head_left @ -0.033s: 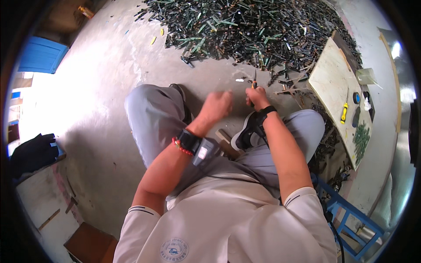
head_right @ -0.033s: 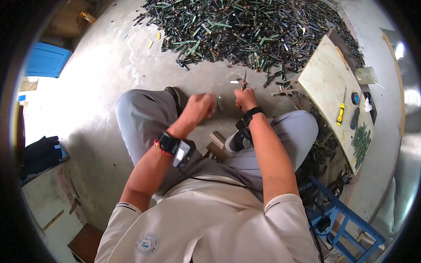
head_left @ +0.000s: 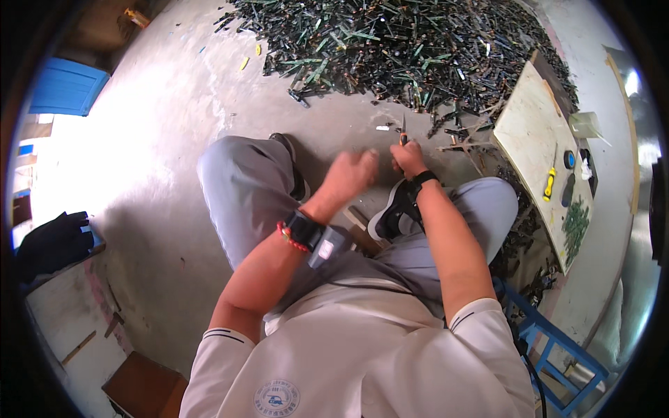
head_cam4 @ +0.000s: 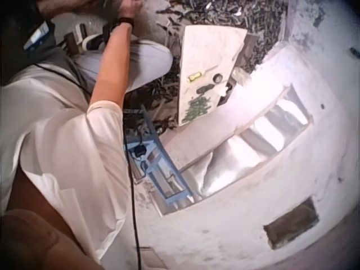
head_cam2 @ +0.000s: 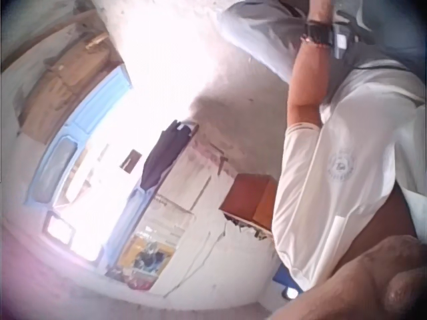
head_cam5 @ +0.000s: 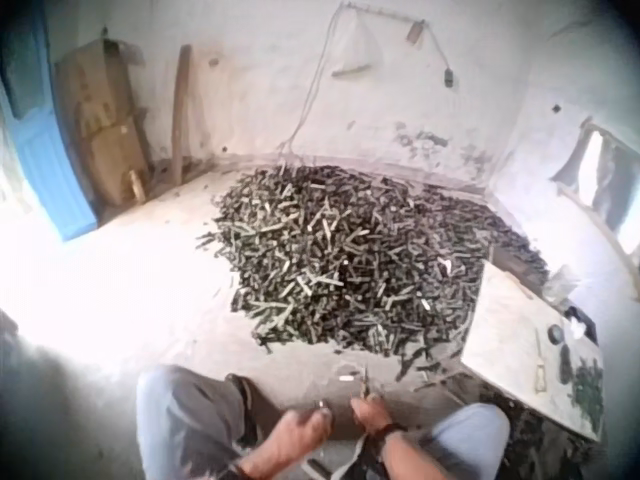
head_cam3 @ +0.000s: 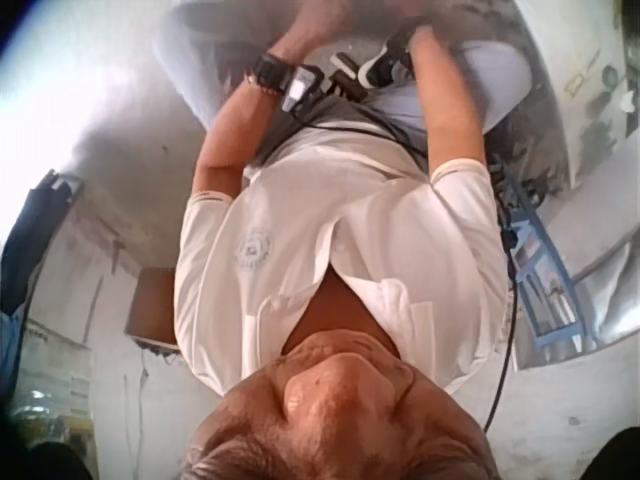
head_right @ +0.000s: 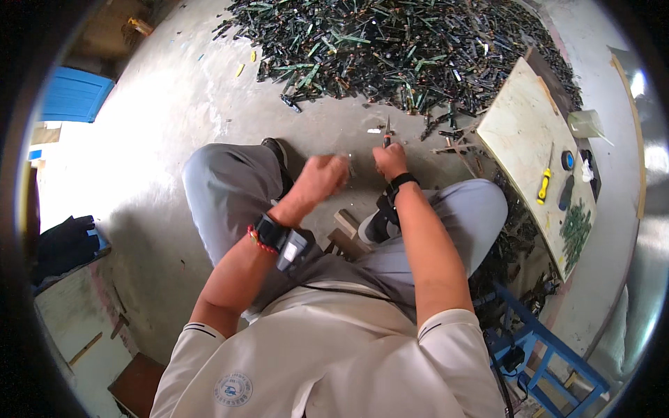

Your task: The person sits on the floor and uses a toothbrush to scrub a green circuit board. They then use pliers to pull components off the board and a screwdriver to pry parts loose. The person handles multiple circuit boards from a large pile on the floor, separating components and placing them on a nearby table.

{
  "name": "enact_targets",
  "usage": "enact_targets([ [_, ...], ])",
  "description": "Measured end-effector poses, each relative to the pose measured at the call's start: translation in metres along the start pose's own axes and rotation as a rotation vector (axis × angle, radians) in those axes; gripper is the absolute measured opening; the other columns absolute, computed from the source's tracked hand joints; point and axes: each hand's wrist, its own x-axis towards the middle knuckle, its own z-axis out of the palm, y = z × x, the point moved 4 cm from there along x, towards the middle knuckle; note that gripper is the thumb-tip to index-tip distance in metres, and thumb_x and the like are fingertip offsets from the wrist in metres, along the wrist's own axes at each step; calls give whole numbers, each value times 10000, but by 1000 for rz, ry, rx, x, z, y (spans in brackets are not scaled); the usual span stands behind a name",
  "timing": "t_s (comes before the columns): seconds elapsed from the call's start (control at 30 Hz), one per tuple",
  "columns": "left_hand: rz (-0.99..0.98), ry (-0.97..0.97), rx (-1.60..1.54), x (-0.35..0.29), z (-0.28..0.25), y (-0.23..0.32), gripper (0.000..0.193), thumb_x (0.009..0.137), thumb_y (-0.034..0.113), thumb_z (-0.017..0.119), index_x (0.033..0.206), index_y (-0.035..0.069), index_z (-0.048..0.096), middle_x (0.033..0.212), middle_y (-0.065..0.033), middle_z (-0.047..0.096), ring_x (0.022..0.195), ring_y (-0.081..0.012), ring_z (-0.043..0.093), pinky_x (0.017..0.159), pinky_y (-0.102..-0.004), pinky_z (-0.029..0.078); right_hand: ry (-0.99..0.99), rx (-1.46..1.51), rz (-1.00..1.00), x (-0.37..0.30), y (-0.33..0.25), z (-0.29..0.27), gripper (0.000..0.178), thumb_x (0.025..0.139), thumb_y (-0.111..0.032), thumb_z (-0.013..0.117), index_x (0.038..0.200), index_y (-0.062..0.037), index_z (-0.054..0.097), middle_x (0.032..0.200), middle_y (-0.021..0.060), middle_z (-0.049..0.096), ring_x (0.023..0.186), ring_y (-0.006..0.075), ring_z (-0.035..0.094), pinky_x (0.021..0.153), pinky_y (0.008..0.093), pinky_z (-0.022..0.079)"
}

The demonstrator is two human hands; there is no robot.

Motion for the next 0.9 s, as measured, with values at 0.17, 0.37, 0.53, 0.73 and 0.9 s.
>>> enact_targets([
  [0.17,223,-159,429,-6,33,6,356,946,281,542,773,-21,615,732,-262,595,728,-468,571,644,-495,470,191,-594,34,28,42,38,246,751,-179,590,866,35,630,933,267,668,905,456,628,786,492,503],
  [0.37,110,-219,421,-7,41,7,315,951,243,533,790,-15,617,730,-258,608,729,-450,597,645,-512,471,89,-584,51,48,89,73,370,781,-185,646,1087,6,566,1013,257,655,995,440,617,860,502,488],
  [0.53,-1,-227,331,-7,32,15,271,942,221,556,817,-13,610,739,-240,615,709,-438,598,624,-505,472,87,-557,79,61,111,97,437,751,-228,707,1094,-15,539,976,241,657,949,429,632,827,493,497],
  [0.73,-42,-281,233,-2,24,22,245,918,214,604,798,1,600,744,-189,612,703,-396,606,624,-470,486,83,-627,66,85,123,117,492,736,-230,763,1112,-26,520,990,224,648,956,414,627,821,489,497],
  [0.9,-50,-280,265,3,19,28,220,909,205,619,816,6,609,759,-170,616,718,-382,611,631,-453,490,77,-601,6,89,129,123,399,777,-168,743,1079,-11,535,999,210,642,948,412,621,816,477,505],
])
